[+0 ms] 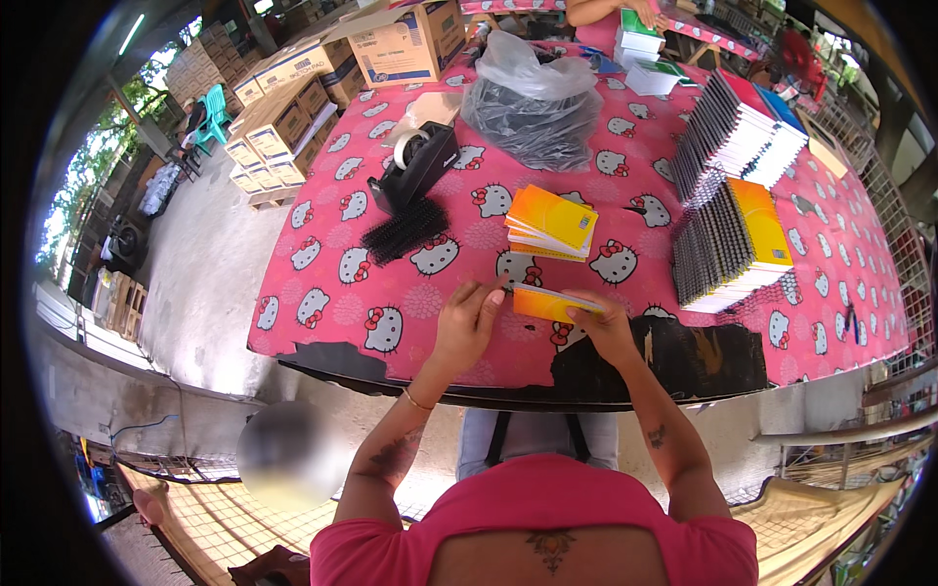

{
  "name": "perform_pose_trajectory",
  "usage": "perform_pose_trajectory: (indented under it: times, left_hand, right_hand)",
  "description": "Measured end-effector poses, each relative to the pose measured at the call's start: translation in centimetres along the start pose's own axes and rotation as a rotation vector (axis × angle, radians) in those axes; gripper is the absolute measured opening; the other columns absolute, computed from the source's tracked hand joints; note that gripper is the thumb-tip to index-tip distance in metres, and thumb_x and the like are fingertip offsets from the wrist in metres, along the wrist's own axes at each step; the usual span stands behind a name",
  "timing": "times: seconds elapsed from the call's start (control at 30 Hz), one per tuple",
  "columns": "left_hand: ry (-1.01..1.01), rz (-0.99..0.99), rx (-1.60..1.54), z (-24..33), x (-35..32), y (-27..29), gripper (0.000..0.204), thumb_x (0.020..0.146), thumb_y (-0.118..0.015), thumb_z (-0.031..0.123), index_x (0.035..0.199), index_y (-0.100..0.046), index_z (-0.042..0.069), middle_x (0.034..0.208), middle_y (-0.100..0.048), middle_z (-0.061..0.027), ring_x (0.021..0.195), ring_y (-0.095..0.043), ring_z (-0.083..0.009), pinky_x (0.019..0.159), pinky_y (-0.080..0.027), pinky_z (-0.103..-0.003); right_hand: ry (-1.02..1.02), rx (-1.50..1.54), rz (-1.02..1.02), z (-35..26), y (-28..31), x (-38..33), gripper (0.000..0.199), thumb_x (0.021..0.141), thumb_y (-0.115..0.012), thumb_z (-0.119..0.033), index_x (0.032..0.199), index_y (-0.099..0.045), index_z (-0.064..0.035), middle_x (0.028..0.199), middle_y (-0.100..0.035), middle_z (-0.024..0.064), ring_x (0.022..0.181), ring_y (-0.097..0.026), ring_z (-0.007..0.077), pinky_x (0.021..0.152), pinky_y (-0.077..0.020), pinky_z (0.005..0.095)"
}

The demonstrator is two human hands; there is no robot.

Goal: The person aligns notebooks by hand and places them into stacks on a table.

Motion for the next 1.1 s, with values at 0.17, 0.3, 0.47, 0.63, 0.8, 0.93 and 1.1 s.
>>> perform_pose_trajectory:
  times: [0.17,0.3,0.47,0.63,0.8,0.93,1.1]
  left_hand:
    - [-0.009,0.029,-0.082,-0.5,-0.6,-0.2,0.021,0.090,-0.071,0.009,0.109,-0.070,0.001,0.079,-0.066,-0.0119,0.069,-0.066,-0.0246,0.062,-0.050,-0.032]
    - [0.046,-0.011,-0.028,-1.4,-0.6,-0.8,0.021,0.087,-0.073,0.007,0.107,-0.071,0.001,0.085,-0.069,-0.0141,0.073,-0.068,-0.0241,0.064,-0.051,-0.032]
    - [0.124,-0.144,0.035,-2.3,0.3,-1.4,0.023,0.088,-0.072,0.006,0.110,-0.070,0.002,0.084,-0.068,-0.0140,0.074,-0.068,-0.0233,0.065,-0.051,-0.033]
    - [-0.109,-0.253,-0.061,-0.8,1.9,-1.6,0.025,0.090,-0.069,0.010,0.114,-0.066,0.003,0.086,-0.065,-0.0147,0.072,-0.064,-0.0255,0.066,-0.051,-0.035]
    - [-0.138,-0.338,-0.040,0.9,2.6,-2.4,0.021,0.091,-0.069,0.017,0.107,-0.065,0.004,0.084,-0.063,-0.0136,0.073,-0.062,-0.0298,0.066,-0.050,-0.039]
    - [-0.298,-0.322,0.121,1.3,2.2,-2.8,0.024,0.090,-0.071,0.020,0.108,-0.065,0.005,0.084,-0.059,-0.0115,0.075,-0.062,-0.0298,0.068,-0.050,-0.041]
    - [-0.121,-0.428,0.135,0.5,2.5,-3.8,0.036,0.089,-0.070,0.024,0.118,-0.059,0.005,0.107,-0.056,-0.0150,0.092,-0.062,-0.0319,0.075,-0.050,-0.043]
  right_hand:
    - [-0.015,0.033,0.007,0.1,-0.1,0.1,0.030,0.096,-0.066,-0.014,0.124,-0.066,-0.0030,0.101,-0.069,-0.0015,0.085,-0.059,0.0034,0.074,-0.0462,0.0192]
    - [0.006,0.031,-0.001,0.1,0.0,0.2,0.030,0.096,-0.067,-0.014,0.123,-0.066,-0.0023,0.104,-0.069,-0.0010,0.087,-0.059,0.0035,0.075,-0.0465,0.0195]
    - [-0.008,0.032,-0.032,0.2,0.0,0.0,0.027,0.096,-0.067,-0.013,0.120,-0.067,-0.0012,0.106,-0.070,0.0005,0.090,-0.060,0.0041,0.077,-0.0475,0.0206]
    - [0.025,0.017,-0.047,-0.3,-0.1,0.0,0.025,0.097,-0.065,-0.010,0.120,-0.067,-0.0004,0.109,-0.070,0.0033,0.098,-0.062,0.0073,0.085,-0.0503,0.0232]
    - [0.035,-0.008,-0.038,-0.5,0.0,-0.4,0.025,0.096,-0.064,-0.008,0.119,-0.067,0.0007,0.115,-0.070,0.0067,0.104,-0.063,0.0109,0.092,-0.0507,0.0265]
    - [0.094,-0.057,-0.050,-1.2,-0.4,-0.6,0.025,0.099,-0.060,-0.007,0.121,-0.065,0.0022,0.115,-0.070,0.0068,0.104,-0.063,0.0112,0.091,-0.0501,0.0265]
    - [0.050,0.043,-0.023,-1.0,-0.6,-0.8,0.026,0.098,-0.061,-0.006,0.123,-0.065,0.0014,0.115,-0.070,0.0070,0.104,-0.062,0.0099,0.090,-0.0502,0.0256]
Point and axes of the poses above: each hand's wrist, its own x-axis towards the middle knuckle, its own y-axis out of the back of the hand, z = x × y, the point moved 10 cm from there along x, towards the middle knuckle
